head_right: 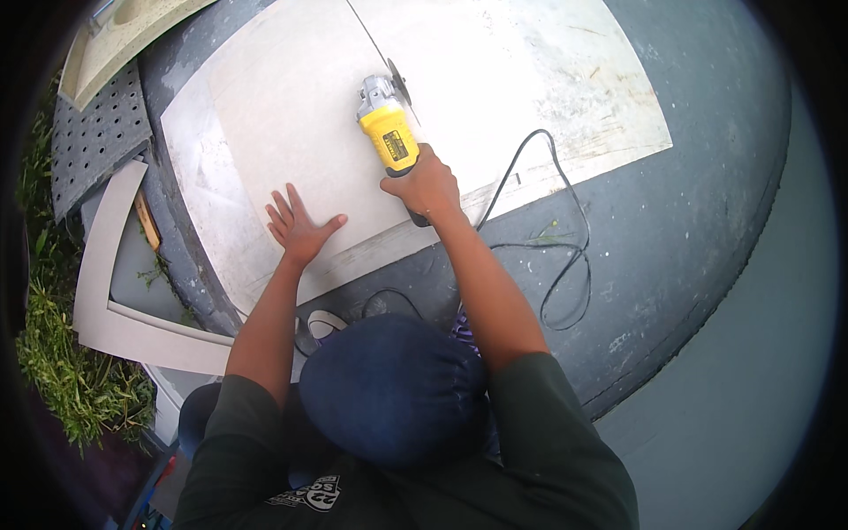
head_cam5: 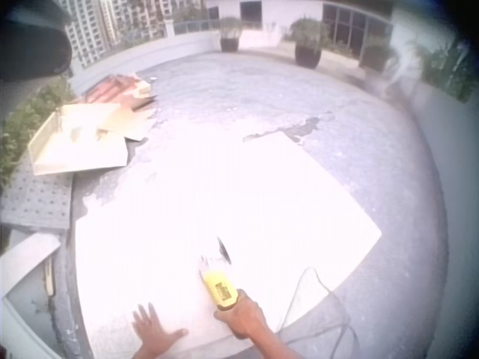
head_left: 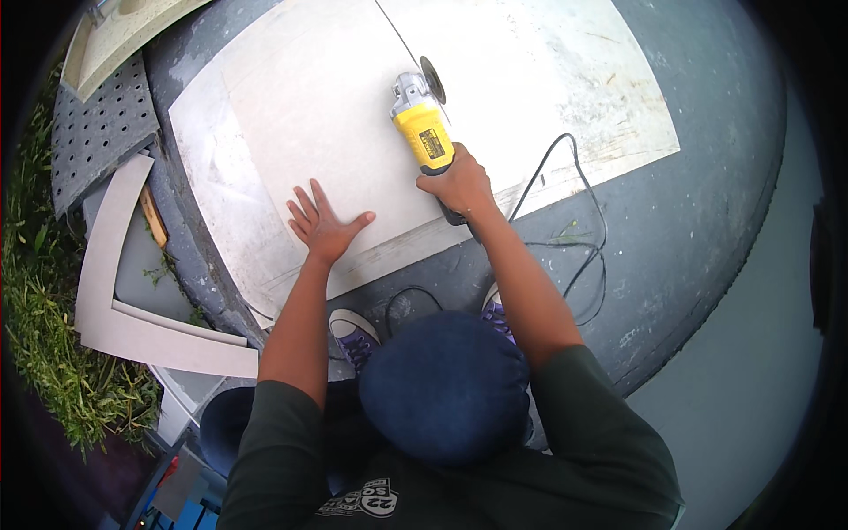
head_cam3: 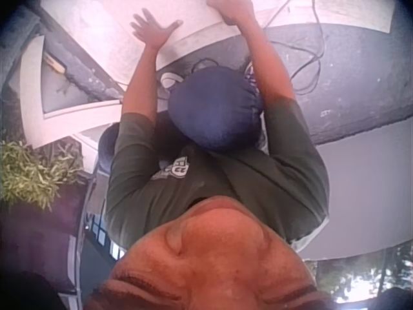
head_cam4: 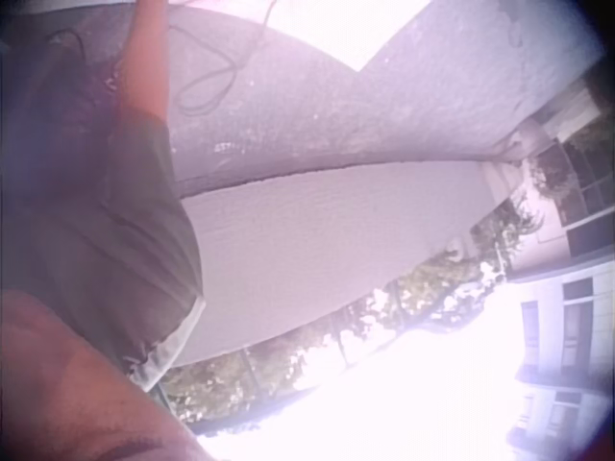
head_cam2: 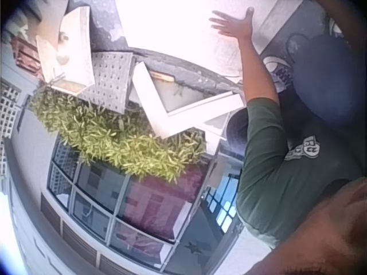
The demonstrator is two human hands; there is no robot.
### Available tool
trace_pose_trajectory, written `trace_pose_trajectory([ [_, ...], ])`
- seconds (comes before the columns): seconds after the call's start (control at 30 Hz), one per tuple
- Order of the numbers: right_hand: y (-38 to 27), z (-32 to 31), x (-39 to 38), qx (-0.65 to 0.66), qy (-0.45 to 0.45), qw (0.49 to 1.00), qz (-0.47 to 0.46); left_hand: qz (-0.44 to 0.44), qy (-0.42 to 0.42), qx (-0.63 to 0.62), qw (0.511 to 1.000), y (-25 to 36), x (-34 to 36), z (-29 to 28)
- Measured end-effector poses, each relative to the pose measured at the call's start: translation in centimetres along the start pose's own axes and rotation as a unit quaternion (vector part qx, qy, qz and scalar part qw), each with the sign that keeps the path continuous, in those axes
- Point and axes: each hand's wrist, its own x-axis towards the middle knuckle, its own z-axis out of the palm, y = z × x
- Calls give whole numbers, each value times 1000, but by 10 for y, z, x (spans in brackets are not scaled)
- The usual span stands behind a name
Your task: The person marks a line on a floor tile using a pencil, carries the tile to an outdoor workspace, and uses an angle grinder to cut the tile along the marked line.
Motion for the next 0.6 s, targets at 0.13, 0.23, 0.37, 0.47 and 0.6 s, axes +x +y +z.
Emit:
trace_pose_trajectory([
  [0.13,-16,-2,19,0,2,1000,-1,1,-1,-2,1000,2,-1,-1],
  [0.23,-25,-1,33,-10,0,1000,-1,-1,-3,-3,1000,2,-1,-1],
  [0.37,-34,-1,45,-6,4,1000,-3,-1,-3,-6,1000,1,-1,-1],
  [0.47,-37,0,49,-10,1,1000,5,2,-2,-4,1000,1,-1,-1],
  [0.6,-39,-2,52,-8,-8,1000,13,2,-2,1,1000,1,0,0],
])
